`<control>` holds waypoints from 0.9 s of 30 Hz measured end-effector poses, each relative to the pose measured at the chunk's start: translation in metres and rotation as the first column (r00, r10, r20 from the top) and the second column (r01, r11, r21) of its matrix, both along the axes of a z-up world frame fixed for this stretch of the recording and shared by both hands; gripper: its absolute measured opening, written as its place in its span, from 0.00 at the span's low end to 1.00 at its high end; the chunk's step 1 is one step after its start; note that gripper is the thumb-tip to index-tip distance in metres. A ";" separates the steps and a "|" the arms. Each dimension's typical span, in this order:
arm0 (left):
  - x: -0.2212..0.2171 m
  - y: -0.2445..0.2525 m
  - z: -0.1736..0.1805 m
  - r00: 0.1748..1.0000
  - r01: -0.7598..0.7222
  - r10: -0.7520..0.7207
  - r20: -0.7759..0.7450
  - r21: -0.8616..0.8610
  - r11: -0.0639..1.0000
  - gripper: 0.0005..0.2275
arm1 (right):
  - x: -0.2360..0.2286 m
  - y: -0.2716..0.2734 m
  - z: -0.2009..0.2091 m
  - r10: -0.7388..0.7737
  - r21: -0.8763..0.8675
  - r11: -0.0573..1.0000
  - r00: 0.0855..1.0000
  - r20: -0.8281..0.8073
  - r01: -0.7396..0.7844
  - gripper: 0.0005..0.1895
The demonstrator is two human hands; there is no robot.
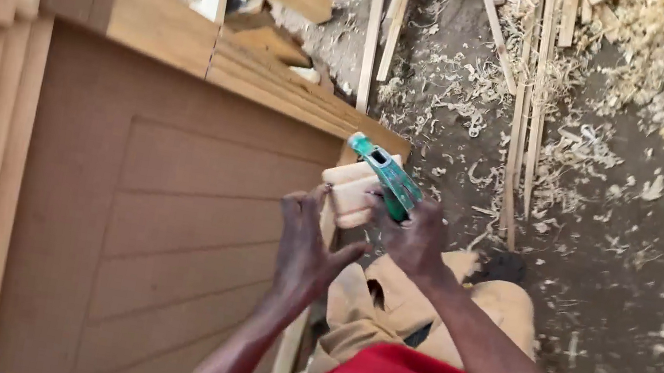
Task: The person hammers nails into a wooden frame using a hammer. They repeatedly pick up nails from a workbench and drive them into the wood to secure a piece of trim.
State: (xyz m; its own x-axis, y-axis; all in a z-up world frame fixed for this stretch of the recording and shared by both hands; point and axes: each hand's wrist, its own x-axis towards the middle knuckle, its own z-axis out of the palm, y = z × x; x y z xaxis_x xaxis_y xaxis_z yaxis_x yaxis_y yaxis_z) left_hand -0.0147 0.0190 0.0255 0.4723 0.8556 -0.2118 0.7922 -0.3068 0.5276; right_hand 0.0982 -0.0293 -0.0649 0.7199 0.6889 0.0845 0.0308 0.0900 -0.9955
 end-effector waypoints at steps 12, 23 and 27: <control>-0.016 0.194 0.092 0.530 0.844 -0.477 -0.701 0.386 0.371 0.37 | -0.072 0.158 0.023 0.140 0.528 0.830 0.848 -0.511 0.181 0.03; -0.015 0.284 0.136 0.364 0.913 -0.485 -0.795 0.200 0.356 0.33 | -0.105 0.261 0.063 0.189 0.465 0.833 0.635 -0.749 0.300 0.05; -0.016 0.290 0.145 0.341 0.906 -0.448 -0.827 0.161 0.392 0.37 | -0.101 0.263 0.071 0.245 0.490 0.845 0.659 -0.711 0.214 0.06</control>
State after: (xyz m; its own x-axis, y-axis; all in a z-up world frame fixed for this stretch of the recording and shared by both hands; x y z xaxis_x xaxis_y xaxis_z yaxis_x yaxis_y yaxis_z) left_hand -0.0305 0.3094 0.1706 0.8827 0.2942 -0.3666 0.1251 -0.8988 -0.4201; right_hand -0.0025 0.2336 0.0065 0.6828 0.7186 -0.1319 -0.6783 0.5565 -0.4798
